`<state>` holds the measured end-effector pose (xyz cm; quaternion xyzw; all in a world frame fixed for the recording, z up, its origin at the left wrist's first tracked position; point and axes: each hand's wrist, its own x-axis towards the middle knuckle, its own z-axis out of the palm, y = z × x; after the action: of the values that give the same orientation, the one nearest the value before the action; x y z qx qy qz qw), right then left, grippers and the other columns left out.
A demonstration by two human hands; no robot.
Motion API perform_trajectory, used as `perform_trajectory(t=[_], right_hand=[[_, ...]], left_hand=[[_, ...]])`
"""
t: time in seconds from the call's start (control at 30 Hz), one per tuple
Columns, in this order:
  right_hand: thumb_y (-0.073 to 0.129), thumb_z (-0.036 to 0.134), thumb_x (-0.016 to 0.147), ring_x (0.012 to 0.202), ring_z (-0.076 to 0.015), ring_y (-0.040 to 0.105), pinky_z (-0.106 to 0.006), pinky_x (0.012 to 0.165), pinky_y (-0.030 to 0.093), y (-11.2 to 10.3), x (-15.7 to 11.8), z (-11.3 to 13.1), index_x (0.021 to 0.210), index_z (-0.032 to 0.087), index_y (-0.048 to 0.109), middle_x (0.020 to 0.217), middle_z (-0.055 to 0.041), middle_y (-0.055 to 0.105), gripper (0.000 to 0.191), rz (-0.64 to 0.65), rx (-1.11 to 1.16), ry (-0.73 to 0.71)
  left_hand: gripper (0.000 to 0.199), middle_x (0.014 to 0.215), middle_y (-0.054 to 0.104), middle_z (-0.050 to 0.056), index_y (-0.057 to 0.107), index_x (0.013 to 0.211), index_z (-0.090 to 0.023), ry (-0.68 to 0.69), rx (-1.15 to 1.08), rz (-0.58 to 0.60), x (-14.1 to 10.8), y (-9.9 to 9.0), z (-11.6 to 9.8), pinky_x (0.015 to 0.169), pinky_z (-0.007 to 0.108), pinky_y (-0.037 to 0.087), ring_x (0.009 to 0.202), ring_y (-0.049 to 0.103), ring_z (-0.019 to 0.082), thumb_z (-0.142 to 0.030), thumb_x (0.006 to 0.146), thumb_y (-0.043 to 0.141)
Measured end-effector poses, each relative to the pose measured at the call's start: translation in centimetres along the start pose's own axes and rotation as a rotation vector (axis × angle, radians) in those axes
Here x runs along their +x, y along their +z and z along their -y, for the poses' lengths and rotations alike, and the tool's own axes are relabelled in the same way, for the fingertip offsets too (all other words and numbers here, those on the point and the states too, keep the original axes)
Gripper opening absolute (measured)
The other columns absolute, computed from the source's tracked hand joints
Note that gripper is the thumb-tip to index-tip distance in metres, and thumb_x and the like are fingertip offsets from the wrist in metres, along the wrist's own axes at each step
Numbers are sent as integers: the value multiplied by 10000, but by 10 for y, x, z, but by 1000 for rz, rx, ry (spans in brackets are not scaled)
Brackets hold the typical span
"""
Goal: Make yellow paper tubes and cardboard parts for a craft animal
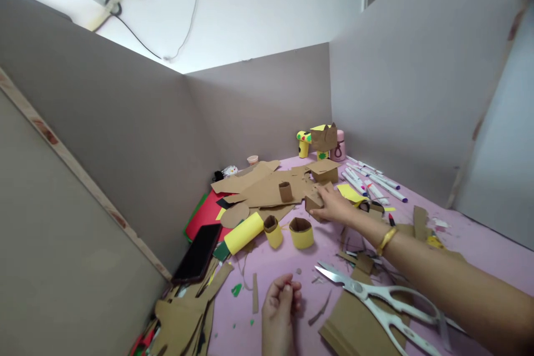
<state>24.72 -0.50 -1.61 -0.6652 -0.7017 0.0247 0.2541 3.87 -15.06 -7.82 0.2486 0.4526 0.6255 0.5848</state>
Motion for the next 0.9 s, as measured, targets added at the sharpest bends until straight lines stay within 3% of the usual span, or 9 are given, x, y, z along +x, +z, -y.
perform_trajectory(t=[0.1,0.2,0.33,0.4,0.67,0.9], right_hand=[[557,288,892,994,-227,599,-439,821,507,9,-1,1,1182,180,531,1205,-78,569,311,11,4,28],[560,285,891,986,-225,603,-435,813,511,8,0,-1,1177,176,533,1195,-76,574,308,3,26,34],[559,284,891,983,-223,604,-432,810,513,-3,2,-3,1179,177,531,1196,-76,573,309,-27,73,33],[559,284,891,983,-223,604,-432,809,514,-10,1,-4,1179,177,531,1193,-75,575,308,-45,99,33],[553,300,893,995,-227,597,-441,825,501,-52,-9,12,1197,185,518,1196,-76,573,328,-70,182,-20],[667,344,729,1060,-282,552,-377,856,445,-61,-29,48,1290,145,454,1193,-129,553,632,-37,146,-134]], left_hand=[[196,786,694,60,656,846,-162,59,152,31,-1,5,-9,599,201,456,656,608,125,-201,667,727],[313,1097,640,112,626,1016,-184,182,333,91,4,19,-21,808,267,456,979,594,202,-186,708,679],[595,1424,421,116,457,1300,-187,430,497,217,19,44,-23,1063,292,246,1321,336,210,-203,742,661],[670,1468,358,117,388,1353,-175,488,527,231,28,55,-17,1096,299,179,1357,276,207,-191,741,660],[750,1497,275,151,251,1399,-163,566,574,138,54,75,9,1110,352,166,1376,229,228,-142,740,610],[702,1414,375,183,338,1332,-121,643,711,71,69,78,20,1102,406,196,1344,270,285,-133,688,618]])
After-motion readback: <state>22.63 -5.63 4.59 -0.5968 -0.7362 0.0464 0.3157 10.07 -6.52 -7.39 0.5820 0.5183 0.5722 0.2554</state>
